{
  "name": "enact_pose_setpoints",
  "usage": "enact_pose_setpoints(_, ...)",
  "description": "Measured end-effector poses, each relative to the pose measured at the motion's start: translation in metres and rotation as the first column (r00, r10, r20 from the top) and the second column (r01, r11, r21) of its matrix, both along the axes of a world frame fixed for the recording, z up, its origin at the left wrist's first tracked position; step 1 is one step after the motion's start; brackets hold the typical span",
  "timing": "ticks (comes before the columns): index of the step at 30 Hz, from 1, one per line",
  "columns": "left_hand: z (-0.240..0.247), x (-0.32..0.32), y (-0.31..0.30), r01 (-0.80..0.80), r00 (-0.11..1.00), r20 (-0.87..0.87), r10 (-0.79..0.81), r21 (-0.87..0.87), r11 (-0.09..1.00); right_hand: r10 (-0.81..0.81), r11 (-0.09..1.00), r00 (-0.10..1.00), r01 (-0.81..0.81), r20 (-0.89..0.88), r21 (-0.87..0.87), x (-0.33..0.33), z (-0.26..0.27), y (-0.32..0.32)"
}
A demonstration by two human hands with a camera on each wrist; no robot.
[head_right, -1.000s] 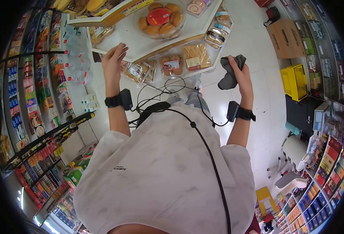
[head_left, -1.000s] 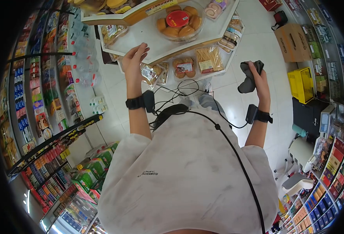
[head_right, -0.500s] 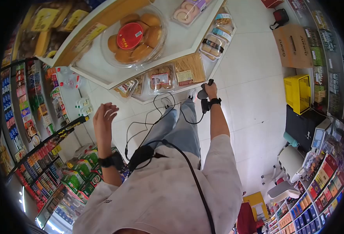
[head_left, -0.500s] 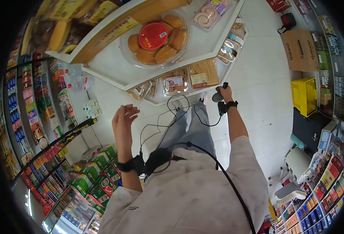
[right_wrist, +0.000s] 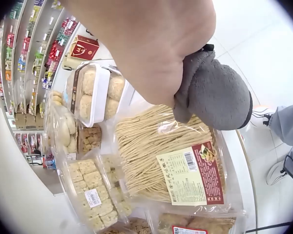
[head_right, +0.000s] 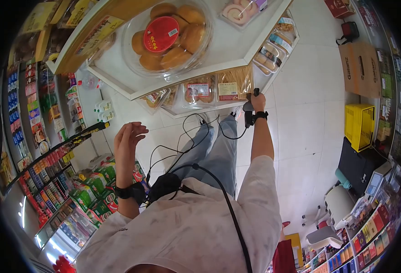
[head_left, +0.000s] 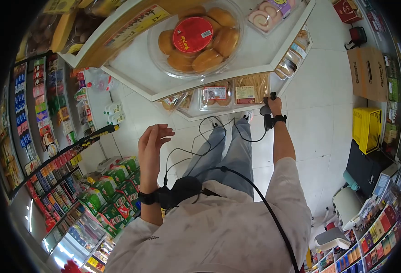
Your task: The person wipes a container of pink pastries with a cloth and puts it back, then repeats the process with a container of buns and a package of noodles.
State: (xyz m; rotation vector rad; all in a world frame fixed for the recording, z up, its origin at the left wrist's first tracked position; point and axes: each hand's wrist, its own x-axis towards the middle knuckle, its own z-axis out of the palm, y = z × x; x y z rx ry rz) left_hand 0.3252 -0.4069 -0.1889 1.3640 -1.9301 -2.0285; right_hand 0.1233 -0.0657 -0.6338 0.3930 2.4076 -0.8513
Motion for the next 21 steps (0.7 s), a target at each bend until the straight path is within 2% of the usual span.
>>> enact_pose_setpoints(5, -0.002, -0.001, -0.001, 0.016, 1.0, -0.02, -0.016, -0.011, 1.0, 0.0, 1.0, 0.996, -0.001, -0.092, -0.004, 0.002, 0.009, -0.001)
enact_pose_setpoints(8, -0.003, -0.001, -0.002, 0.023, 0.999, -0.032, -0.023, -0.019, 1.0, 0.018, 0.999, 0.997, -0.015, -0.071, 0.032, 0.001, 0.008, -0.003)
enact_pose_setpoints(14, -0.003, 0.0, -0.003, 0.019, 0.999, -0.032, -0.02, -0.021, 1.0, 0.143, 0.989, 0.987, -0.141, -0.07, 0.035, -0.008, -0.006, 0.007)
enact_pose_setpoints(21, -0.003, 0.006, -0.007, 0.022, 0.999, -0.027, -0.022, -0.01, 1.0, 0.148, 0.989, 0.984, -0.145, -0.103, 0.039, -0.008, 0.033, 0.005)
